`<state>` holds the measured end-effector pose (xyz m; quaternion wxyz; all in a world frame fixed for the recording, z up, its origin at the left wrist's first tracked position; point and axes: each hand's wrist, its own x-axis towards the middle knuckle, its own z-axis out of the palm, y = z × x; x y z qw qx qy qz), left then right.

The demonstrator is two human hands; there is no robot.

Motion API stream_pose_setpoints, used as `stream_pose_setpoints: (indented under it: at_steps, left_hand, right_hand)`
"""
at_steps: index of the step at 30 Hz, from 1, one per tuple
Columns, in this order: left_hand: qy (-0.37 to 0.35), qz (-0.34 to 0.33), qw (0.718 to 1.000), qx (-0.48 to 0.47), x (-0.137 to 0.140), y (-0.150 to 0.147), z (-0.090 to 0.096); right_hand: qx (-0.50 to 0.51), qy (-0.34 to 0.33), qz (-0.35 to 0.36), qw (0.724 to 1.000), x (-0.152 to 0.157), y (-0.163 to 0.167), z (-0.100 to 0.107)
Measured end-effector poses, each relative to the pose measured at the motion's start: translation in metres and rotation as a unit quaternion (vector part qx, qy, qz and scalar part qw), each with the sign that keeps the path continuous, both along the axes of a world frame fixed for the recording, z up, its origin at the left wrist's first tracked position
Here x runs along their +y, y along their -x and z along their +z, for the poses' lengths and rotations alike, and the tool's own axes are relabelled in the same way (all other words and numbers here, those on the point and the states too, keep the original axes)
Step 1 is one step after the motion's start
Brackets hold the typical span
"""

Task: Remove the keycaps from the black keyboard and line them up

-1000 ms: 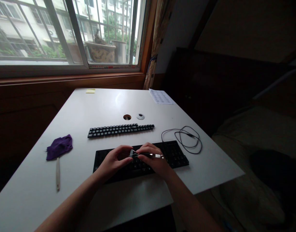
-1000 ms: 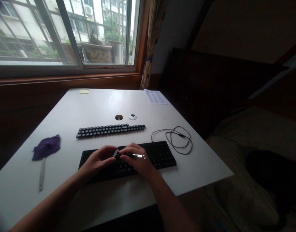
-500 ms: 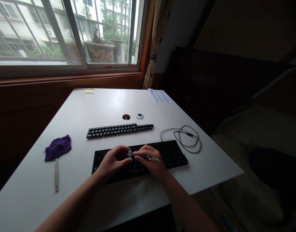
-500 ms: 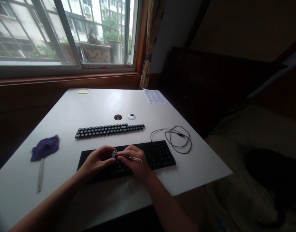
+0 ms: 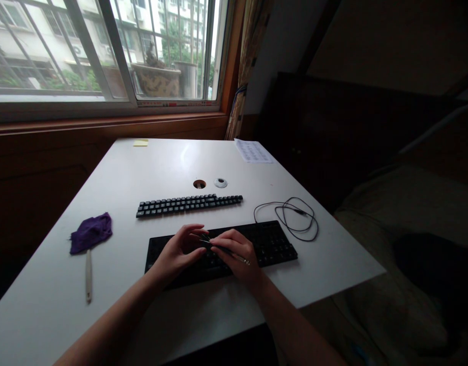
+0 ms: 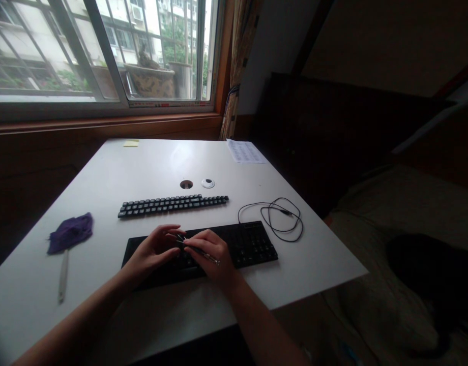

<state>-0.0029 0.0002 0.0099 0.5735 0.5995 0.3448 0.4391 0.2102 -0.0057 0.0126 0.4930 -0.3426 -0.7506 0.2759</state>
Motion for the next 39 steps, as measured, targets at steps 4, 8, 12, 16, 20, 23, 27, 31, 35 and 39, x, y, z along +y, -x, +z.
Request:
stream_pose_setpoints:
  at_steps: [4,8,12,16,20,23,27,31,35,39]
  left_hand:
    - [0.029,0.006,0.999,-0.020,0.001,0.002,0.003]
    - [0.038,-0.005,0.999,-0.033,0.003,0.001,-0.001]
    - [0.051,-0.015,0.998,-0.045,0.003,-0.002,-0.005]
    - [0.058,0.003,0.998,-0.033,0.002,-0.003,-0.003]
    - [0.038,0.019,0.999,0.014,0.003,-0.003,-0.001]
    - [0.017,0.020,0.997,0.074,0.003,-0.002,0.001]
    - [0.009,0.030,0.994,0.108,0.003,0.001,0.007]
    - [-0.051,0.037,0.988,0.139,0.005,0.003,0.011]
    - [-0.041,0.032,0.990,0.134,0.005,0.003,0.011]
    - [0.025,0.033,0.997,0.065,0.003,0.000,0.008]
  right_hand:
    - [-0.001,-0.014,0.002,1.000,-0.004,0.001,0.000]
    - [-0.007,-0.019,-0.004,1.000,-0.005,0.003,-0.001]
    - [0.003,-0.027,-0.032,0.999,-0.006,0.004,-0.004]
    - [-0.001,-0.030,-0.049,0.998,-0.005,0.005,-0.005]
    - [-0.009,-0.051,-0.092,0.994,-0.003,0.004,-0.003]
    - [-0.013,-0.051,-0.138,0.989,-0.003,0.002,0.000]
    - [-0.026,-0.046,-0.179,0.982,-0.001,-0.001,0.003]
    - [-0.019,-0.043,-0.191,0.980,-0.002,-0.004,0.004]
    - [-0.023,-0.041,-0.145,0.988,-0.002,-0.006,0.003]
    - [-0.075,-0.050,-0.071,0.993,-0.001,-0.006,-0.002]
